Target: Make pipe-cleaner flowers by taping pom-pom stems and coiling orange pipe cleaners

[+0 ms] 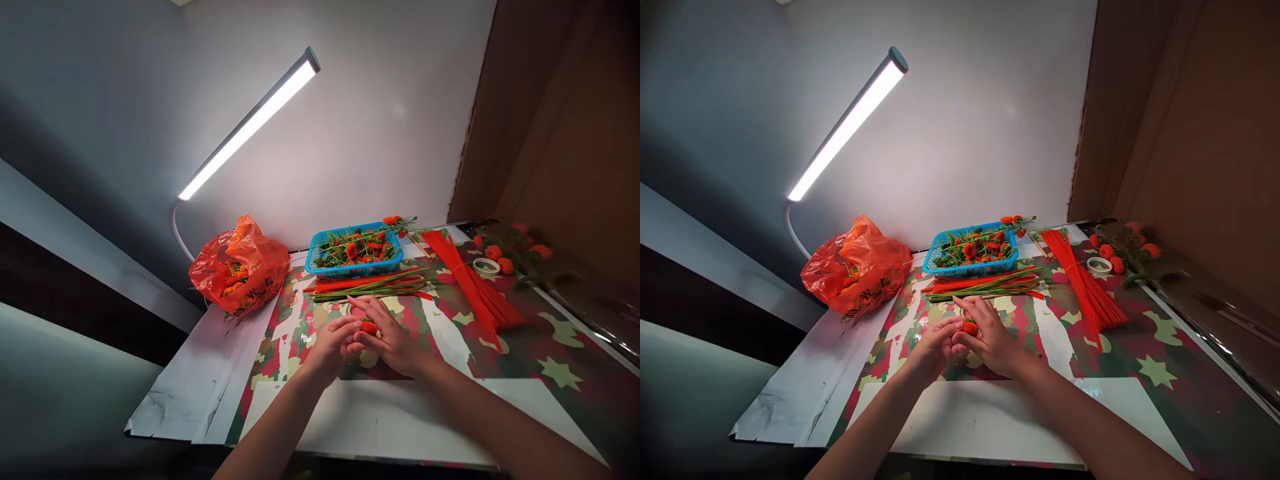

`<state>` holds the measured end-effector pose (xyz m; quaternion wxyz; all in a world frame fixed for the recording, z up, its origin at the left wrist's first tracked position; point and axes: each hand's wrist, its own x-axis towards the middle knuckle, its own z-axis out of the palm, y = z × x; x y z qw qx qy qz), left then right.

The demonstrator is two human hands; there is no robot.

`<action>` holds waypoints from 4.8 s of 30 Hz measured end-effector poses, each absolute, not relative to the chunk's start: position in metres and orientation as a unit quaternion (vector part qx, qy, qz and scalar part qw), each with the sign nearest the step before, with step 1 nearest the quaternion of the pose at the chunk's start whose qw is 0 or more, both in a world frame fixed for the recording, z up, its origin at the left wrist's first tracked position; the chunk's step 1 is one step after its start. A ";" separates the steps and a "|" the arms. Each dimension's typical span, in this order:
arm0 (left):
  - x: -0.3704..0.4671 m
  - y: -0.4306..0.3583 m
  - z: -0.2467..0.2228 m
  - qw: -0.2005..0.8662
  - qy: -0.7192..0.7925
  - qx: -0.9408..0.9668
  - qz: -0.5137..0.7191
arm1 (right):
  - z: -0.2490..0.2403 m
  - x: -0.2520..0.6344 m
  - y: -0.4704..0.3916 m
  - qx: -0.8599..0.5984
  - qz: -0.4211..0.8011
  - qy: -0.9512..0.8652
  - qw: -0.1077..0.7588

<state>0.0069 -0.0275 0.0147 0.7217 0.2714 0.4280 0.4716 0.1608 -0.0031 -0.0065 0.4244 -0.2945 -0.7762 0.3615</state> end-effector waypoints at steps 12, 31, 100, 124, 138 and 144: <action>0.013 -0.026 0.011 0.748 0.396 0.208 0.489 | -0.002 0.161 -0.006 -0.308 0.186 -0.748 0.558; 0.009 -0.038 0.006 0.634 0.431 0.426 0.481 | -0.005 0.165 -0.006 -0.257 0.108 -0.785 0.554; -0.060 0.066 0.050 0.030 0.485 0.834 0.263 | -0.033 0.172 0.030 -0.489 0.168 -0.618 0.592; -0.029 0.079 -0.013 -0.076 0.522 0.819 0.224 | -0.036 0.161 0.026 -0.520 0.124 -0.753 0.383; -0.043 0.076 -0.001 -0.182 0.552 0.702 0.412 | -0.033 0.164 0.029 -0.584 0.159 -0.687 0.402; -0.022 0.061 0.020 0.144 0.500 0.720 0.459 | -0.026 0.164 0.036 -0.434 0.417 -0.568 0.561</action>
